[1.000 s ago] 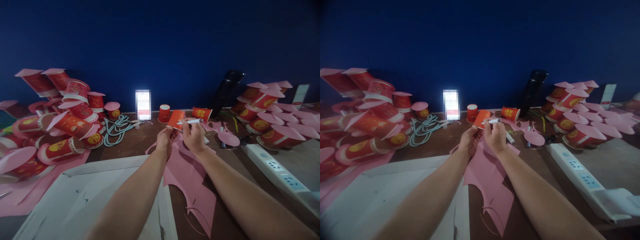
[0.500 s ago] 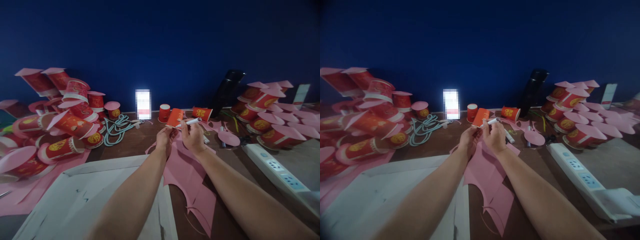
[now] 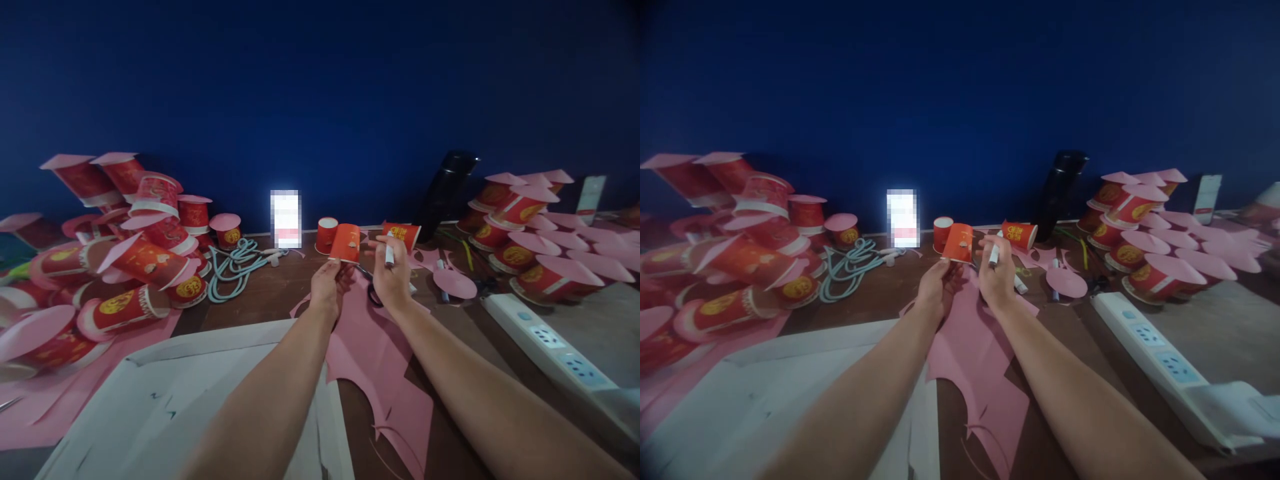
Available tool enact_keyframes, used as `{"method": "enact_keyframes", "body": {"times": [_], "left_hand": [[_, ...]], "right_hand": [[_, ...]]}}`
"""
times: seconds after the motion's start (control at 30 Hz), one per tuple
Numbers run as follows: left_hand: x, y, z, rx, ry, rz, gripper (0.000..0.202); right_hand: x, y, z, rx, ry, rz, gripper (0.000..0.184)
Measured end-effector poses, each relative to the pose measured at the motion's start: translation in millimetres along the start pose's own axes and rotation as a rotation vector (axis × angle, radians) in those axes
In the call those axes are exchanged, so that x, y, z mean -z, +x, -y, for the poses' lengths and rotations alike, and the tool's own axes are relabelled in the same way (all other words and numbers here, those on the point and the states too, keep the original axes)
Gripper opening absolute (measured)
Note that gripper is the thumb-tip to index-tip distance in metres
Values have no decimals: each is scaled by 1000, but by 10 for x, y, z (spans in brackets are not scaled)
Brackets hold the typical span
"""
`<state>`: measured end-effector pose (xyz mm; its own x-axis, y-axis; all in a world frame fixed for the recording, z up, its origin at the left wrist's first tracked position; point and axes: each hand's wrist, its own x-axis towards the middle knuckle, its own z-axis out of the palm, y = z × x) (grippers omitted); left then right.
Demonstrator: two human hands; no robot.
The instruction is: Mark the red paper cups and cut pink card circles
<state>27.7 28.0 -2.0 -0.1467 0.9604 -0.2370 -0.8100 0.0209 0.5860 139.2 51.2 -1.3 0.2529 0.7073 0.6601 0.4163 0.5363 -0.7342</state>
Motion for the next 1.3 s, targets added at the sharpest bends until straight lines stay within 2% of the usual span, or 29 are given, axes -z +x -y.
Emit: {"method": "enact_keyframes", "body": {"times": [0.07,0.1,0.17,0.3,0.4,0.5,0.6,0.7,0.8,0.9,1.03,1.1,1.3], "left_hand": [[-9,-14,-9,26,-3,21,3],[-11,-21,-12,42,-6,40,3],[-13,-34,-14,88,-8,71,2],[-19,-64,2,124,-4,114,5],[-31,-90,40,99,31,220,14],[-38,-102,76,110,89,297,20],[-28,-88,77,96,109,257,21],[-4,-54,58,64,101,161,20],[16,-14,52,18,66,81,18],[22,21,67,-38,25,83,15],[24,49,90,-69,17,113,17],[31,56,94,-86,29,140,20],[46,79,93,-108,99,154,22]], "right_hand": [[-30,26,-107,-148,9,-42,35],[-47,30,-154,-238,11,-8,40],[-84,20,-220,-355,161,61,41],[-139,-14,-233,-443,388,94,39],[-140,-19,-170,-520,384,46,43],[-120,-16,-109,-544,324,64,45],[-95,-4,-101,-489,226,68,46],[-62,16,-108,-321,154,4,42],[-13,23,-37,-186,204,-10,37],[44,-6,101,-81,108,35,34],[87,-68,221,126,-49,142,27],[88,-87,230,161,-102,182,26],[62,-91,189,110,-149,200,31]]}}
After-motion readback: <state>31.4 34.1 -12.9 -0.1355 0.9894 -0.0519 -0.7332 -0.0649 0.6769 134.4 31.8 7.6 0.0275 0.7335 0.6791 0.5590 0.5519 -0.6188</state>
